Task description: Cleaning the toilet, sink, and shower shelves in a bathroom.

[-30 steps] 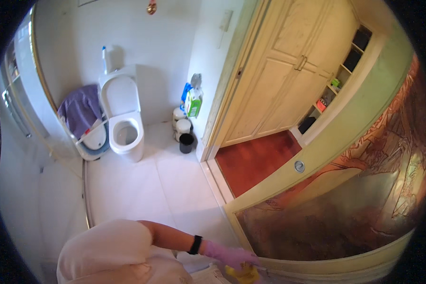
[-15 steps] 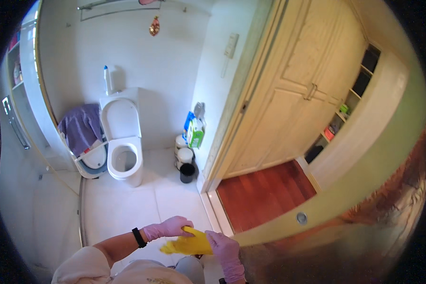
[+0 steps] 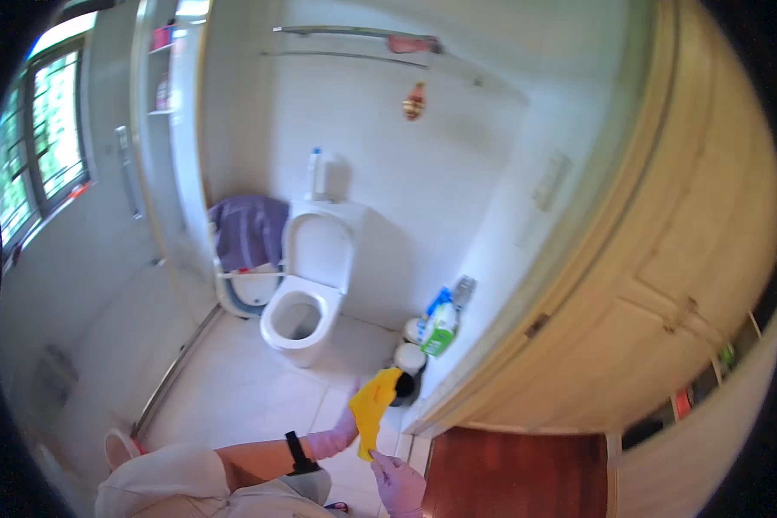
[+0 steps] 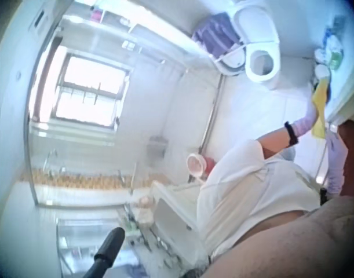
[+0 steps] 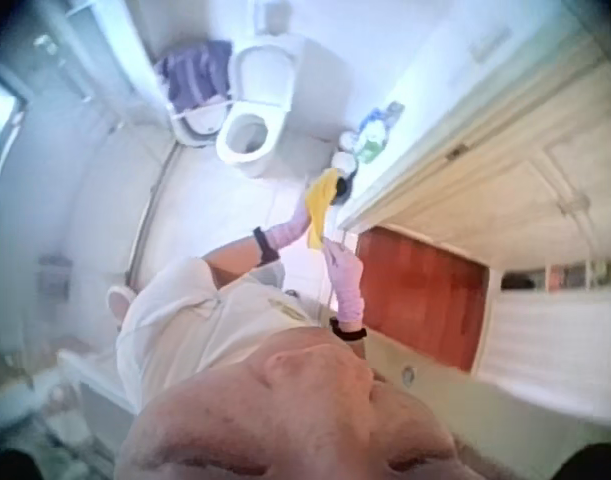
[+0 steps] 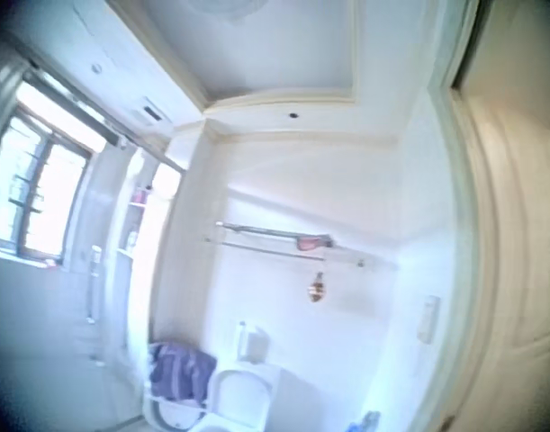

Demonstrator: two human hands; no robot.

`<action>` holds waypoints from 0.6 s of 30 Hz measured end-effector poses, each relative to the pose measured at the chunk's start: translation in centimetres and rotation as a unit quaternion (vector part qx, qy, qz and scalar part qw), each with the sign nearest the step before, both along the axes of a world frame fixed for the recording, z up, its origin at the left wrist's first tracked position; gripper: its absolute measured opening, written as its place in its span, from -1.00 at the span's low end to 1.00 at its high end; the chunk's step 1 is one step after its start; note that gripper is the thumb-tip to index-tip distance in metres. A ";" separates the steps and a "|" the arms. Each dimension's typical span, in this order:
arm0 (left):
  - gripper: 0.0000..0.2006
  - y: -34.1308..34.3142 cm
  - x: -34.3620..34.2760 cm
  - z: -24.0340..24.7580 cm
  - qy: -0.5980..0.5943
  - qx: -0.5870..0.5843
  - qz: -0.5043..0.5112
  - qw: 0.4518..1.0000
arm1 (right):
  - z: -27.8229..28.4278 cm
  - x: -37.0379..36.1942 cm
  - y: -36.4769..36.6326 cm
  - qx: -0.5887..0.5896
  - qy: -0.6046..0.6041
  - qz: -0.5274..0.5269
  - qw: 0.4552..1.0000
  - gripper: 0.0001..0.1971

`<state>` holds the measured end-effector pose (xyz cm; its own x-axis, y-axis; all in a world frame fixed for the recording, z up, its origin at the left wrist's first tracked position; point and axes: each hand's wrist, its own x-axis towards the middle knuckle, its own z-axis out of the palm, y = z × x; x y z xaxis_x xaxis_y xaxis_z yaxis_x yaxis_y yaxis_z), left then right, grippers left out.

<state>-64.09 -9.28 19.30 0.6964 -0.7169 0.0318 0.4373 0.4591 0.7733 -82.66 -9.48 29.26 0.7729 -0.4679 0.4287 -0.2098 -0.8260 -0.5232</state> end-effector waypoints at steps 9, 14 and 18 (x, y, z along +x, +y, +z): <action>-0.75 -7.2 3.0 11.0 -0.681 0.182 0.150 0.693 | -3.2 1.3 -11.8 0.045 0.007 0.019 0.999 -0.70; -0.74 -15.0 8.7 11.4 -0.671 0.142 0.113 0.719 | -3.1 0.7 -20.0 0.118 0.013 -0.067 0.991 -0.68; -0.74 -24.7 10.7 13.3 -0.660 0.075 0.063 0.745 | -0.5 1.1 -25.7 0.064 0.023 -0.098 0.993 -0.68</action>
